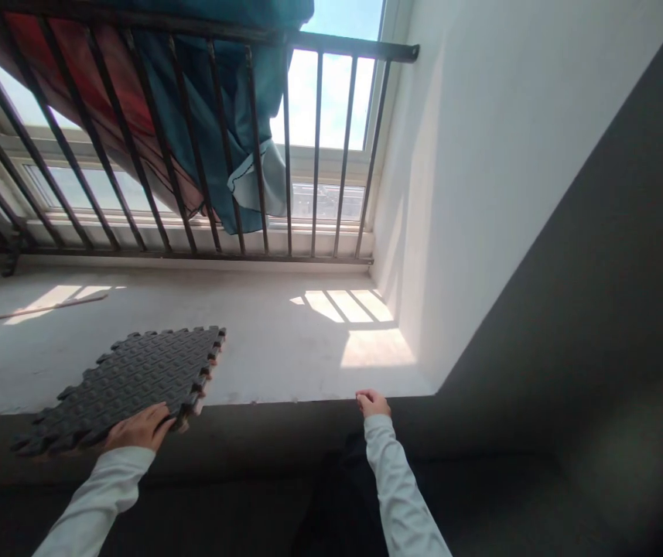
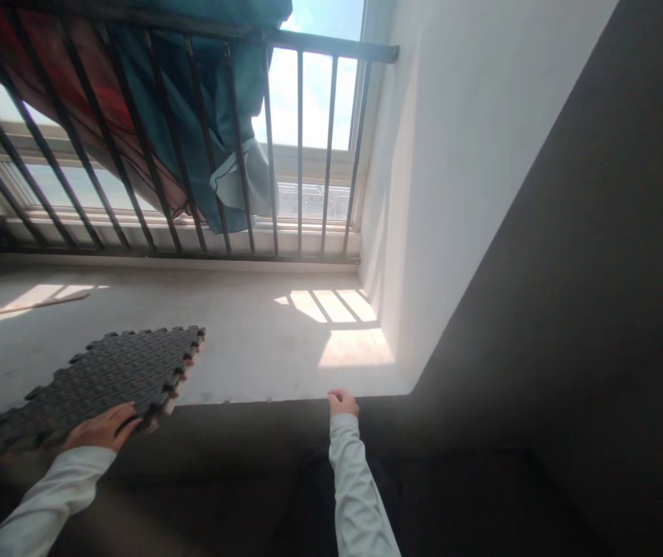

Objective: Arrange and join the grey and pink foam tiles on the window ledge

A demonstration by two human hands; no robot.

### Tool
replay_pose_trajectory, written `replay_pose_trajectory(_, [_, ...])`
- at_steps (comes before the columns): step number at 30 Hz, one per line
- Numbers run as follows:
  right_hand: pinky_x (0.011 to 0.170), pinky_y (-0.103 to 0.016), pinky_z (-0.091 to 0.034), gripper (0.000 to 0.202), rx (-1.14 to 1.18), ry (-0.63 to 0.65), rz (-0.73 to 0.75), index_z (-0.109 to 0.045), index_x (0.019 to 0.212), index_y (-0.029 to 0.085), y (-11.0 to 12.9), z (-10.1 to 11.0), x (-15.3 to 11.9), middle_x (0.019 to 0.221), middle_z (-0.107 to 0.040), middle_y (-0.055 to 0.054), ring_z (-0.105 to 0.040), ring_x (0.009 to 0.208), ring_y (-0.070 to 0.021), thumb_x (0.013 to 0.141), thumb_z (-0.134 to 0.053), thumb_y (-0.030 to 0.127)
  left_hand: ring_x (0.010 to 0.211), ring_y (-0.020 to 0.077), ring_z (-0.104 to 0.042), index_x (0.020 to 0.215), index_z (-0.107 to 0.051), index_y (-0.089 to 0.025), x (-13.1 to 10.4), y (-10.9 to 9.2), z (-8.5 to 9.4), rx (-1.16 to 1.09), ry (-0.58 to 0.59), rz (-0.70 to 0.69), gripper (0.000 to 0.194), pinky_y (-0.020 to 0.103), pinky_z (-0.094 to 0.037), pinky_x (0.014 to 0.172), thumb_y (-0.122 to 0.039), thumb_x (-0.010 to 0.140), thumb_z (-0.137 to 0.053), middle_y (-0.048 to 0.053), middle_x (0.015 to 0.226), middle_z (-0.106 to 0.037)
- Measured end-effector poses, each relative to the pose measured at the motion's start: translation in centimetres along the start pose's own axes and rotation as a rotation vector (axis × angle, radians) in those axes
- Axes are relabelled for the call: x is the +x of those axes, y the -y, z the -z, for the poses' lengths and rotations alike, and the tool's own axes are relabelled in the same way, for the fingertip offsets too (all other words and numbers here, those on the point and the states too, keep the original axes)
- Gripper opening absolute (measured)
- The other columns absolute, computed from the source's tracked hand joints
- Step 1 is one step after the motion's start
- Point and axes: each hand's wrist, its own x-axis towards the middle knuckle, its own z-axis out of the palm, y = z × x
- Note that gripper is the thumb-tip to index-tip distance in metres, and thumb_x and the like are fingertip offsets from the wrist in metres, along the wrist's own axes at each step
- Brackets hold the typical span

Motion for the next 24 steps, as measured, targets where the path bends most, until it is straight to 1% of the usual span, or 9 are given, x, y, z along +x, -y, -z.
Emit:
replay_pose_trajectory(3, [0.064,-0.025,-0.048,0.02,0.005,0.011,-0.004,-0.066,0.07,0.02,0.0,0.2,0.0,0.064,-0.066,-0.001,-0.061,0.067,-0.0173,0.062,-0.049,0.025,0.091,0.0234,-0.059,0.091,-0.058,-0.02,1.4,-1.9,1.5,-0.087,-0.118,-0.037,0.03,0.042,-0.042,0.085,-0.033,0.079,-0.035,0.009,0.104,-0.064])
replay_pose_trajectory(6, [0.065,-0.026,-0.047,0.018,0.012,0.014,-0.001,-0.066,0.069,0.019,0.3,0.3,-0.2,0.064,-0.065,-0.001,-0.061,0.066,-0.0176,0.062,-0.05,0.022,0.095,0.021,-0.058,0.093,-0.058,-0.019,3.7,-6.5,3.3,-0.28,-0.209,-0.122,0.028,0.035,-0.044,0.085,-0.033,0.081,-0.036,0.01,0.109,-0.061])
replay_pose_trajectory(9, [0.07,-0.027,-0.046,0.015,0.025,-0.007,0.013,-0.065,0.067,0.02,0.8,0.4,-0.8,0.064,-0.065,-0.001,-0.061,0.068,-0.0181,0.062,-0.05,0.021,0.099,0.017,-0.056,0.082,-0.058,-0.022,5.7,-14.3,4.4,-0.393,-0.276,-0.199,0.023,0.03,-0.043,0.088,-0.03,0.083,-0.037,0.008,0.113,-0.059])
replay_pose_trajectory(12, [0.074,-0.027,-0.045,0.013,0.051,-0.057,0.041,-0.064,0.066,0.02,1.1,0.2,-1.6,0.069,-0.066,-0.001,-0.061,0.074,-0.018,0.061,-0.051,0.019,0.105,0.0165,-0.053,0.08,-0.058,-0.021,6.3,-24.2,4.2,-0.504,-0.275,-0.26,0.026,0.032,-0.038,0.094,-0.029,0.085,-0.034,0.008,0.113,-0.06])
replay_pose_trajectory(15, [0.075,-0.024,-0.045,0.022,0.085,-0.146,0.042,-0.063,0.08,0.02,1.0,-0.1,-2.3,0.075,-0.067,0.0,-0.061,0.075,-0.0162,0.062,-0.05,0.017,0.104,0.0181,-0.054,0.083,-0.06,-0.02,5.3,-33.8,3.0,-0.579,-0.118,-0.265,0.028,0.033,-0.042,0.089,-0.031,0.085,-0.035,0.009,0.112,-0.06])
replay_pose_trajectory(17, [0.073,-0.023,-0.045,0.038,0.103,-0.223,0.01,-0.057,0.1,0.017,0.4,0.1,-2.4,0.081,-0.066,-0.001,-0.061,0.075,-0.0153,0.064,-0.046,0.015,0.097,0.0175,-0.057,0.087,-0.062,-0.023,4.2,-38.4,2.0,-0.609,0.05,-0.327,0.027,0.034,-0.043,0.086,-0.028,0.084,-0.036,0.008,0.111,-0.06])
replay_pose_trajectory(20, [0.073,-0.023,-0.046,0.053,0.107,-0.335,-0.062,-0.043,0.118,0.01,-0.7,1.1,-2.0,0.093,-0.064,-0.008,-0.061,0.077,-0.0161,0.065,-0.043,0.015,0.1,0.0191,-0.056,0.102,-0.06,-0.025,2.8,-40.6,0.5,-0.607,0.18,-0.351,0.032,0.04,-0.038,0.091,-0.02,0.081,-0.036,0.009,0.112,-0.06])
replay_pose_trajectory(22, [0.075,-0.024,-0.045,0.055,0.097,-0.386,-0.1,-0.04,0.119,0.007,-1.3,1.7,-1.5,0.101,-0.06,-0.013,-0.061,0.079,-0.0173,0.064,-0.044,0.016,0.108,0.0227,-0.05,0.114,-0.053,-0.023,2.5,-38.7,-0.6,-0.506,0.22,-0.277,0.038,0.047,-0.032,0.095,-0.018,0.078,-0.04,0.01,0.118,-0.056])
replay_pose_trajectory(24, [0.08,-0.025,-0.043,0.051,0.076,-0.411,-0.125,-0.046,0.113,0.008,-1.6,2.1,-1.0,0.107,-0.056,-0.015,-0.059,0.086,-0.0188,0.062,-0.047,0.016,0.117,0.028,-0.041,0.122,-0.046,-0.021,2.4,-35.3,-2.0,-0.318,0.263,-0.159,0.047,0.053,-0.026,0.097,-0.021,0.074,-0.046,0.012,0.126,-0.048])
